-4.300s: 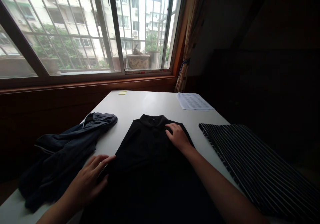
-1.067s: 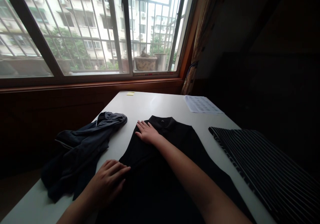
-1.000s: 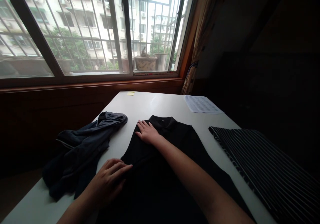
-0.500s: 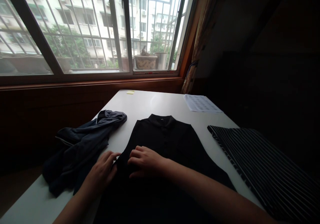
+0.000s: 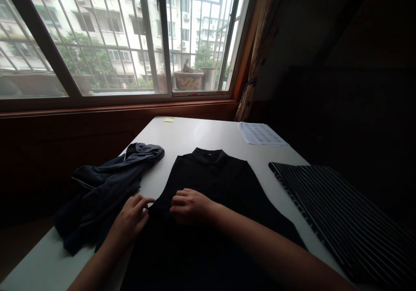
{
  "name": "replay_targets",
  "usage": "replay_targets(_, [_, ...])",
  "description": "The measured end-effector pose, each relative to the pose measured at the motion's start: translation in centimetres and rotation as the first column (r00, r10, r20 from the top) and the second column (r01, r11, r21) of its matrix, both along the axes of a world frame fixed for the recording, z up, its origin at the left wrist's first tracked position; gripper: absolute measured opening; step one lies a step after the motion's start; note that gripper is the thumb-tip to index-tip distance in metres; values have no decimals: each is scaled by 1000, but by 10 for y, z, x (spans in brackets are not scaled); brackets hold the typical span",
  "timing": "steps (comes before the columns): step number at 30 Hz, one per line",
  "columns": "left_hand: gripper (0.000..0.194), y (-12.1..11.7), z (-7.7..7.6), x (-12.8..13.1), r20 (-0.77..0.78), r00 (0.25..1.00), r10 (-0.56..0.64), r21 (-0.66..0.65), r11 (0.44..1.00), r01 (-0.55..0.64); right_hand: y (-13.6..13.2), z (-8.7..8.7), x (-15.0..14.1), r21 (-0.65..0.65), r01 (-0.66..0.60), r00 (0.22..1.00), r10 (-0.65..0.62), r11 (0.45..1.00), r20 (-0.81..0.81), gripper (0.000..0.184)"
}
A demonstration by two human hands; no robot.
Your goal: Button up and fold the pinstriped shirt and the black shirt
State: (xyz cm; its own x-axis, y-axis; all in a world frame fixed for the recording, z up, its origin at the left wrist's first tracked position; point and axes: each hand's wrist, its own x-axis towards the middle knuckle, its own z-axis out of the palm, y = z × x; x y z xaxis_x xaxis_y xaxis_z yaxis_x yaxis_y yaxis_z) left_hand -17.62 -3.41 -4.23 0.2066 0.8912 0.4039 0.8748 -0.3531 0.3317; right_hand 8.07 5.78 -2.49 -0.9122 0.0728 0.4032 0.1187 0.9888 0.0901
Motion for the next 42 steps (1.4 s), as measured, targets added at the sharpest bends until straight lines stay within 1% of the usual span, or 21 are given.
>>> replay_targets(4, [61,0,-6,-1,-124,989,-75,75,994,85,1,-3,2,-50,-7,1000,8,999,13,14])
replay_targets(6, [65,-1,-5,1,-182,975,-127,79,987,143,1,-3,3,-93,-21,1000,22,995,8,14])
replay_targets(9, [65,-4,0,6,-231,954,-192,56,976,210,3,2,4,-224,-37,999,33,974,-22,17])
replay_targets(11, [64,-6,4,9,-245,941,-235,41,967,252,6,4,4,-320,3,999,-18,948,-46,18])
replay_targets(14, [59,-8,8,14,-271,914,-302,37,946,323,17,1,1,-397,150,981,-186,906,-55,27])
replay_targets(17, [54,-8,9,18,-290,898,-330,40,933,357,32,-7,-4,-395,341,935,-350,853,50,45])
replay_targets(19, [53,-9,9,19,-284,899,-333,43,932,359,44,-13,-8,-373,429,903,-404,823,148,58])
replay_targets(21, [54,-10,8,19,-270,901,-339,39,932,362,55,-17,-12,-368,474,880,-424,800,213,67])
replay_targets(25, [53,-11,9,20,-258,899,-353,27,928,372,76,-19,-19,-389,525,851,-453,757,265,77])
replay_targets(31, [47,-13,11,21,-288,891,-352,14,929,371,97,-20,-26,-394,556,831,-479,732,284,79])
replay_targets(36, [45,-13,11,22,-346,871,-348,24,925,379,110,-18,-30,-389,571,821,-497,723,282,72])
replay_targets(40, [45,-13,10,21,-357,866,-350,54,918,393,112,-20,-33,-364,578,815,-536,730,219,67])
replay_targets(41, [45,-13,10,21,-354,867,-351,64,916,397,111,-20,-33,-357,585,809,-555,728,194,67])
replay_targets(42, [45,-12,10,21,-351,868,-352,73,914,400,110,-21,-33,-353,605,791,-592,714,157,66])
